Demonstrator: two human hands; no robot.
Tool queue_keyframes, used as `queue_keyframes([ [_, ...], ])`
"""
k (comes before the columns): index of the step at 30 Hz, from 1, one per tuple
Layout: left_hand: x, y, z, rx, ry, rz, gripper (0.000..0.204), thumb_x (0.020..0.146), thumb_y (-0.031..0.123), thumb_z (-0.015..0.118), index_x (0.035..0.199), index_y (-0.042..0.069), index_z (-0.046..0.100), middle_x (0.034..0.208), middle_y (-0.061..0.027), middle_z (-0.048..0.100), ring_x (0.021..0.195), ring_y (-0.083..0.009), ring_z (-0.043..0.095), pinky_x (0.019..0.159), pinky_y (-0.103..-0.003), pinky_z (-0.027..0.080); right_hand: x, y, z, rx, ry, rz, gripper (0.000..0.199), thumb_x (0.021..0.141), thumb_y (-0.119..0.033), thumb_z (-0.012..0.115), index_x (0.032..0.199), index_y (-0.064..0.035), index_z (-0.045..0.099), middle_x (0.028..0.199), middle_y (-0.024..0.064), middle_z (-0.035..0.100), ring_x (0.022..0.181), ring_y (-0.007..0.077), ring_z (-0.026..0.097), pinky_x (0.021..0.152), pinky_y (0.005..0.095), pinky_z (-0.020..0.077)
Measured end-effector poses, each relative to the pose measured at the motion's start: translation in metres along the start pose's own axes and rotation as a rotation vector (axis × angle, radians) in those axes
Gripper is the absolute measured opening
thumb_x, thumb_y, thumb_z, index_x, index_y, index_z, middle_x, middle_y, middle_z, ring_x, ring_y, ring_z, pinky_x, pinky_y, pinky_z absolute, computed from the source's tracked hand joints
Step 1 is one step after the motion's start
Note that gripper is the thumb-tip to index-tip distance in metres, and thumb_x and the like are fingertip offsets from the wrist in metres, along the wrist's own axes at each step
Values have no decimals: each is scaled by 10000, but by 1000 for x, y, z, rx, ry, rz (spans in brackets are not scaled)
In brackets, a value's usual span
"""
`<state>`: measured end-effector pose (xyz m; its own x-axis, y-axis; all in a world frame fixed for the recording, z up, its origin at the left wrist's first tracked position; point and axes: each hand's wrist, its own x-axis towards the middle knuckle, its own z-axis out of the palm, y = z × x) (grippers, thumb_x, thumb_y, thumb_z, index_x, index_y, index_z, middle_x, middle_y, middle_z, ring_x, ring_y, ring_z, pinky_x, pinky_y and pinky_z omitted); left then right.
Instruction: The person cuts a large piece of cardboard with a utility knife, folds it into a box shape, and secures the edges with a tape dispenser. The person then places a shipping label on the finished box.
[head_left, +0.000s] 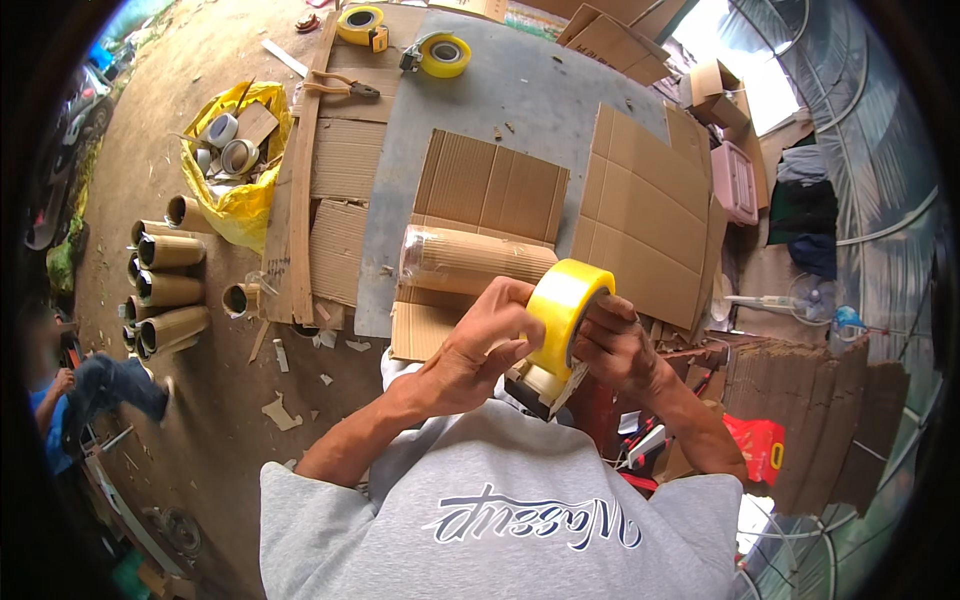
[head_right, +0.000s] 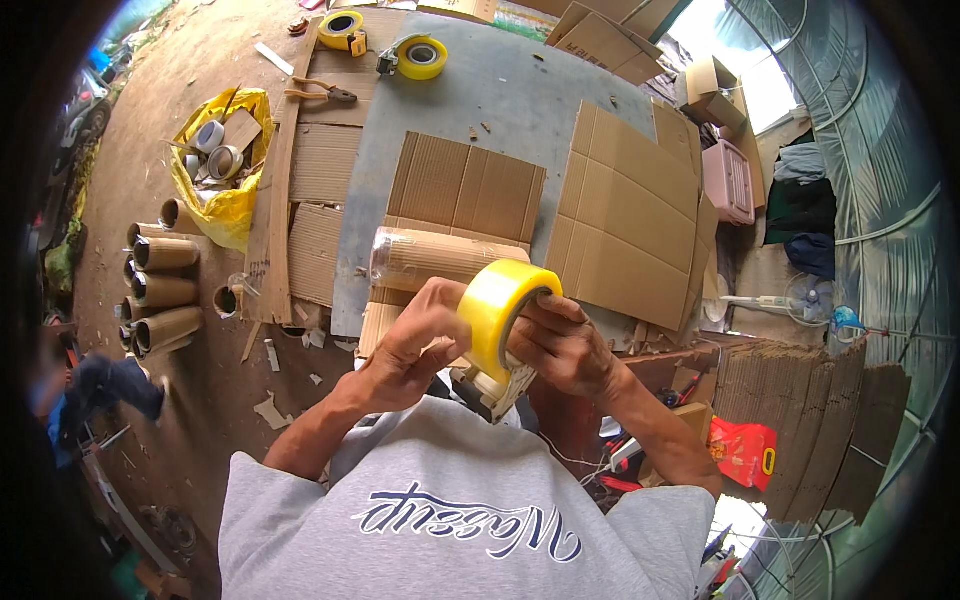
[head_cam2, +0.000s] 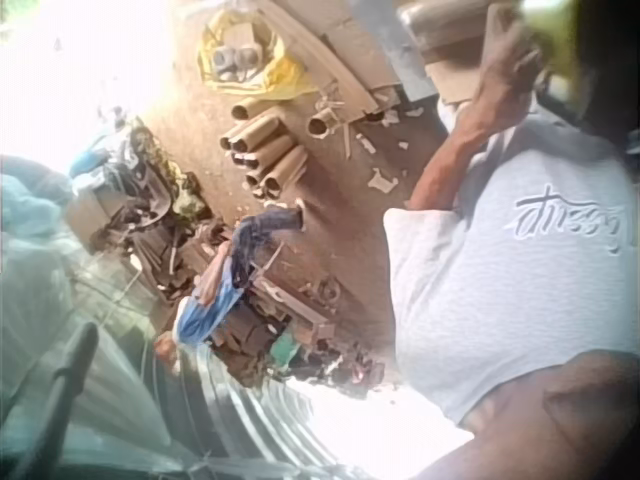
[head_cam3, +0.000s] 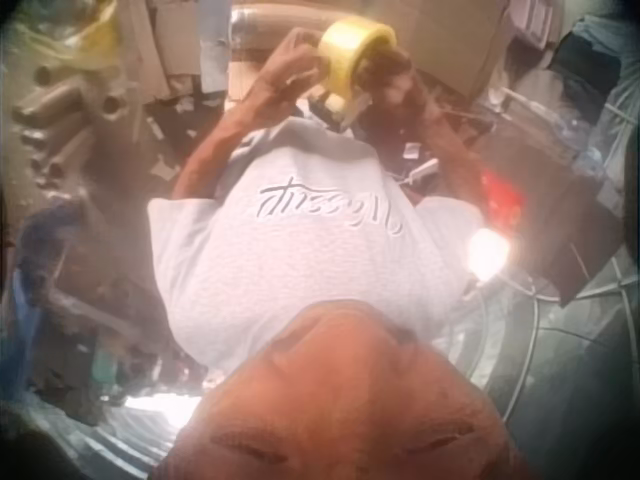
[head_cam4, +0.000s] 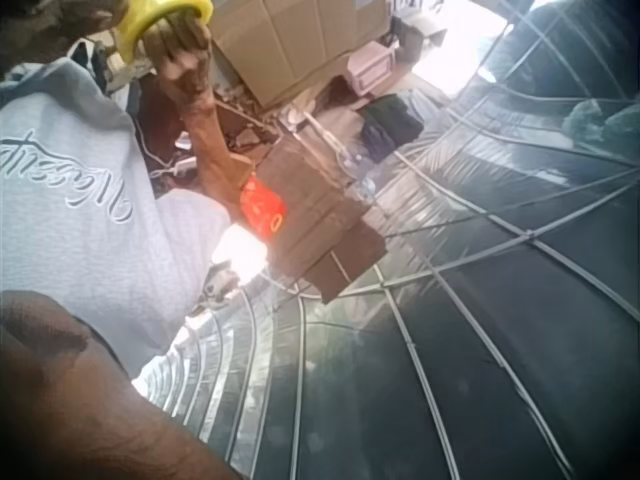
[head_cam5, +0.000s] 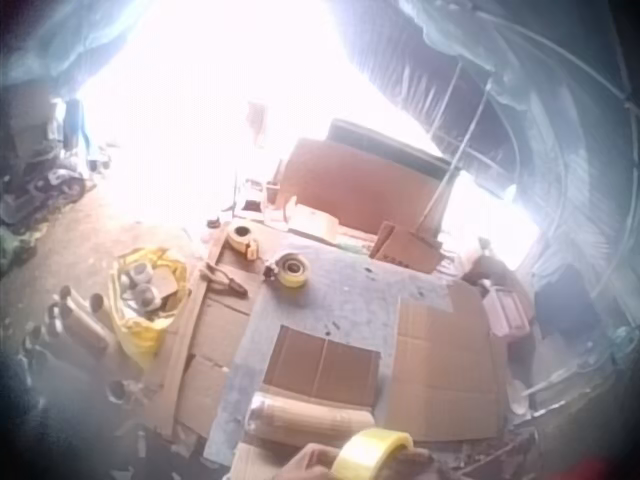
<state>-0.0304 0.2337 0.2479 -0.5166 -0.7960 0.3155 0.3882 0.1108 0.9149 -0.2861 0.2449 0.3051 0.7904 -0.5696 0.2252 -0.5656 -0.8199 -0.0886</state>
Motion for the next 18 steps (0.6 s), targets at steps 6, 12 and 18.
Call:
queue_keyframes([
  [6,9,16,-7,105,-76,-76,346,1058,105,575,1397,135,509,1310,-130,447,1173,-269,521,1039,-406,500,2,1,-6,-5,-11,6,214,772,-89,730,983,-86,691,962,8,703,1054,180,701,1155,367,387],
  [12,5,9,-10,102,-107,-91,380,1042,83,580,1407,165,516,1300,-137,451,1171,-274,520,1031,-400,489,-4,2,3,34,-20,17,239,777,-89,720,1016,-80,705,999,12,711,1081,179,697,1157,372,385],
  [18,7,2,-4,62,36,-42,492,992,-1,615,1445,161,512,1339,-139,470,1269,-275,513,1050,-408,501,0,1,5,61,6,35,253,766,-68,719,1018,-68,707,1010,28,713,1083,187,699,1152,377,395],
])
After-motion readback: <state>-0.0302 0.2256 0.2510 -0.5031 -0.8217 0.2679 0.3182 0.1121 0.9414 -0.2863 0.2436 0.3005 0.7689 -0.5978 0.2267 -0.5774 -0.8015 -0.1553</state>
